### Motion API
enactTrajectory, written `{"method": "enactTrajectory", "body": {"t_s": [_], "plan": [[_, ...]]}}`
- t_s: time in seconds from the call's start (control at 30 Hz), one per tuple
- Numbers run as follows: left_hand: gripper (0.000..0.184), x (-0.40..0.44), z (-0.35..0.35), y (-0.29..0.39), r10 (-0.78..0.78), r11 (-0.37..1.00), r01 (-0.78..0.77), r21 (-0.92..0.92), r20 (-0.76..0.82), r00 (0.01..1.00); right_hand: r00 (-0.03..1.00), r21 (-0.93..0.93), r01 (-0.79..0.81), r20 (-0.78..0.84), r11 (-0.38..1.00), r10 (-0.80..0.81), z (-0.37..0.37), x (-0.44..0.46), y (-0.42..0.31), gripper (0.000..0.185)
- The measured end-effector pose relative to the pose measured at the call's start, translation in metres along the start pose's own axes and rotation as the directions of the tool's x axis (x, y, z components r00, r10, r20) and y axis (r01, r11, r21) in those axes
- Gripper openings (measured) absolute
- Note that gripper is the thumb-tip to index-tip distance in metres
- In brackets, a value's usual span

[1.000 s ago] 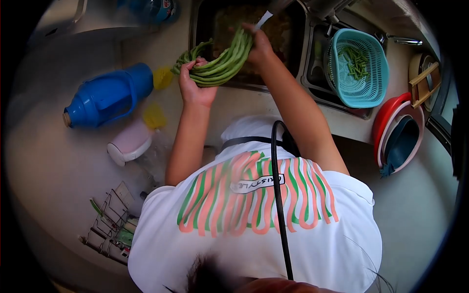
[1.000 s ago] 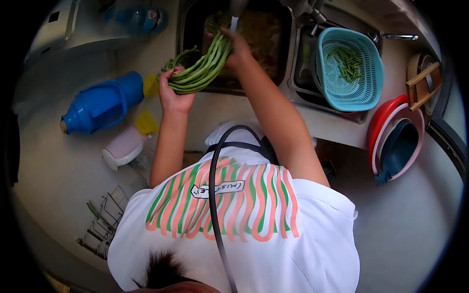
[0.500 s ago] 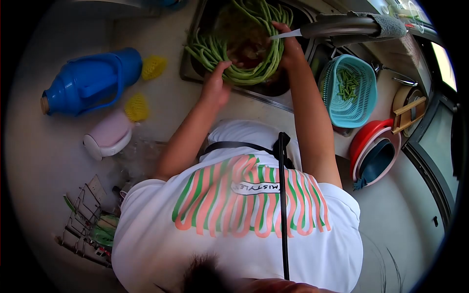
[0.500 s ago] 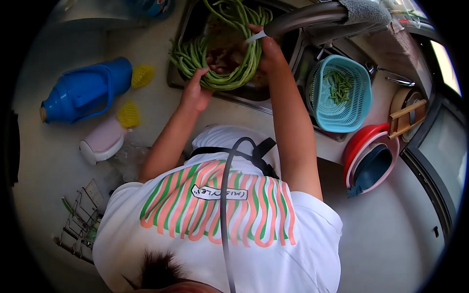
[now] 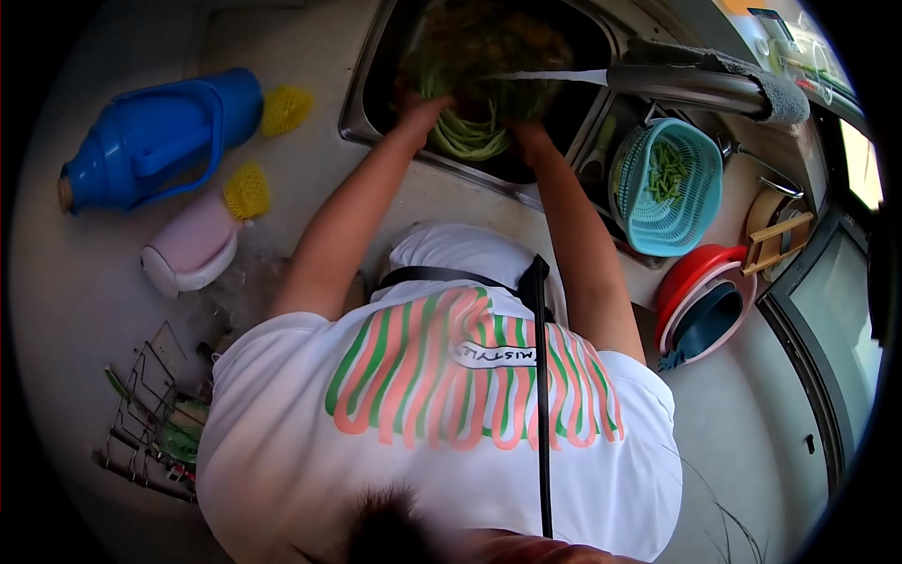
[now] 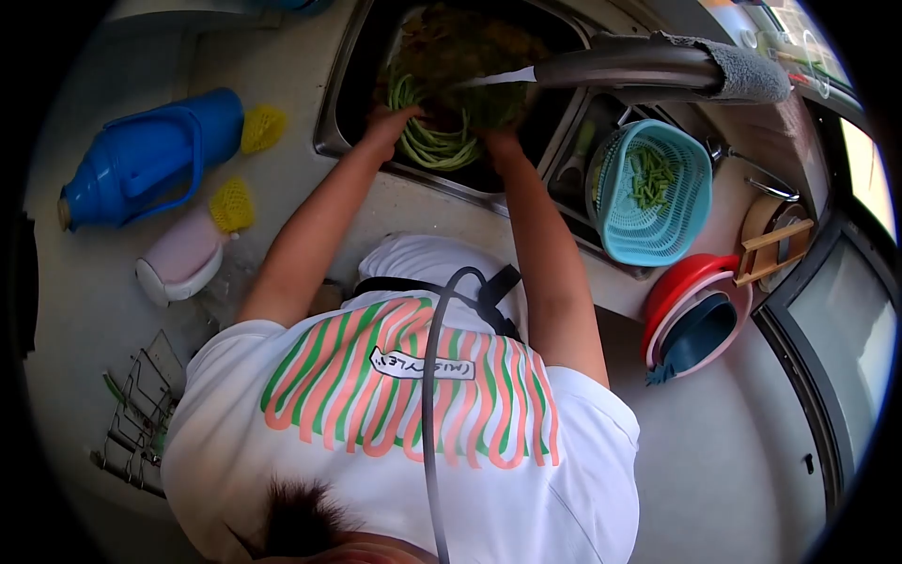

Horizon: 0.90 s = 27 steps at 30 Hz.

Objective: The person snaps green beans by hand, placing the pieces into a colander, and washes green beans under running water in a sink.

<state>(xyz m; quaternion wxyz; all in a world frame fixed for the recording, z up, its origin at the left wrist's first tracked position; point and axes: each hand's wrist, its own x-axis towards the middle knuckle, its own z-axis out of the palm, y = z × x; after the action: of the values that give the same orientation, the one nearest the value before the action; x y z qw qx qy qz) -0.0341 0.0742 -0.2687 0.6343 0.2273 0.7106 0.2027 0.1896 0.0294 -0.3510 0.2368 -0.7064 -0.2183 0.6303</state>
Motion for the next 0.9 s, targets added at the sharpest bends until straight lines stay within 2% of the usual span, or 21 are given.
{"method": "enactTrajectory", "body": {"t_s": [0.03, 0.07, 0.13, 0.17, 0.2, 0.27, 0.3, 0.37, 0.4, 0.47, 0.5, 0.6, 0.63, 0.67, 0.7, 0.73, 0.77, 0.8, 0.83, 0.9], "plan": [[0.057, 0.006, -0.002, -0.003, 0.018, 1.0, -0.017, -0.019, 0.033, 0.999, 0.993, -0.045, 0.098, -0.064, 0.994, -0.101, -0.001, -0.003, -0.001, 0.057], [0.058, 0.011, -0.004, -0.007, 0.035, 0.999, -0.033, -0.037, 0.066, 0.997, 0.973, -0.265, 0.184, -0.09, 0.947, -0.214, -0.009, -0.004, -0.005, 0.053], [0.055, 0.003, -0.005, -0.002, 0.129, 0.964, -0.087, -0.253, 0.154, 0.98, 0.9, -0.657, 0.291, -0.058, 0.696, -0.431, -0.034, -0.024, -0.046, 0.046], [0.053, 0.0, -0.005, -0.001, 0.182, 0.927, -0.105, -0.359, 0.188, 0.965, 0.86, -0.661, 0.304, -0.119, 0.687, -0.495, -0.042, -0.041, -0.065, 0.044], [0.051, 0.007, -0.007, -0.006, 0.165, 0.95, -0.113, -0.291, 0.164, 0.973, 0.812, -0.665, 0.316, -0.18, 0.677, -0.556, -0.05, -0.059, -0.083, 0.042], [0.048, 0.03, -0.009, -0.018, 0.14, 0.981, -0.122, -0.153, 0.113, 0.984, 0.627, -0.642, 0.45, -0.268, 0.621, -0.731, -0.067, -0.084, -0.108, 0.029], [0.053, 0.029, -0.01, -0.014, 0.066, 0.997, -0.061, -0.049, 0.108, 0.992, 0.643, -0.66, 0.444, -0.236, 0.606, -0.729, -0.081, -0.086, -0.113, 0.027], [0.056, 0.083, -0.009, -0.062, 0.403, 0.882, -0.394, 0.26, 0.018, 0.915, 0.672, -0.693, 0.437, -0.172, 0.573, -0.72, -0.106, -0.088, -0.122, 0.023], [0.058, 0.102, -0.009, -0.079, 0.56, 0.75, -0.515, 0.415, 0.014, 0.828, 0.659, -0.652, 0.477, -0.179, 0.589, -0.731, -0.107, -0.096, -0.129, 0.022], [0.063, 0.087, -0.007, -0.073, 0.633, 0.692, -0.527, 0.493, -0.064, 0.772, 0.63, -0.561, 0.555, -0.198, 0.614, -0.751, -0.108, -0.113, -0.144, 0.023], [0.066, 0.075, -0.005, -0.068, 0.667, 0.662, -0.526, 0.533, -0.099, 0.739, 0.685, -0.486, 0.546, -0.21, 0.682, -0.698, -0.107, -0.116, -0.15, 0.024], [0.063, 0.052, -0.004, -0.056, 0.643, 0.685, -0.452, 0.571, -0.185, 0.743, 0.833, -0.248, 0.466, -0.203, 0.849, -0.516, -0.103, -0.123, -0.164, 0.027], [0.06, 0.045, -0.004, -0.052, 0.607, 0.73, -0.433, 0.528, -0.213, 0.765, 0.892, 0.067, 0.442, -0.135, 0.894, -0.431, -0.099, -0.124, -0.166, 0.029], [0.058, 0.039, -0.004, -0.046, 0.569, 0.772, -0.412, 0.483, -0.239, 0.787, 0.93, 0.371, 0.352, -0.038, 0.859, -0.365, -0.092, -0.126, -0.168, 0.031], [0.056, 0.037, -0.004, -0.044, 0.529, 0.812, -0.391, 0.434, -0.264, 0.806, 0.943, 0.63, 0.205, 0.077, 0.749, -0.323, -0.088, -0.127, -0.17, 0.034], [0.052, 0.037, -0.005, -0.043, 0.559, 0.783, -0.388, 0.485, -0.275, 0.782, 0.882, 0.333, 0.413, 0.086, 0.848, -0.463, -0.09, -0.119, -0.163, 0.037], [0.048, 0.037, -0.006, -0.044, 0.588, 0.752, -0.382, 0.536, -0.284, 0.758, 0.802, 0.002, 0.586, 0.146, 0.81, -0.58, -0.093, -0.106, -0.149, 0.04], [0.045, 0.037, -0.008, -0.046, 0.616, 0.72, -0.373, 0.586, -0.291, 0.732, 0.737, -0.272, 0.673, 0.167, 0.688, -0.655, -0.09, -0.103, -0.148, 0.041], [0.041, 0.039, -0.011, -0.047, 0.625, 0.709, -0.38, 0.594, -0.281, 0.728, 0.664, -0.521, 0.692, 0.188, 0.5, -0.723, -0.086, -0.099, -0.147, 0.041], [0.034, 0.041, -0.016, -0.045, 0.646, 0.685, -0.399, 0.609, -0.255, 0.72, 0.759, -0.66, 0.573, 0.202, 0.486, -0.619, -0.094, -0.102, -0.148, 0.035]]}}
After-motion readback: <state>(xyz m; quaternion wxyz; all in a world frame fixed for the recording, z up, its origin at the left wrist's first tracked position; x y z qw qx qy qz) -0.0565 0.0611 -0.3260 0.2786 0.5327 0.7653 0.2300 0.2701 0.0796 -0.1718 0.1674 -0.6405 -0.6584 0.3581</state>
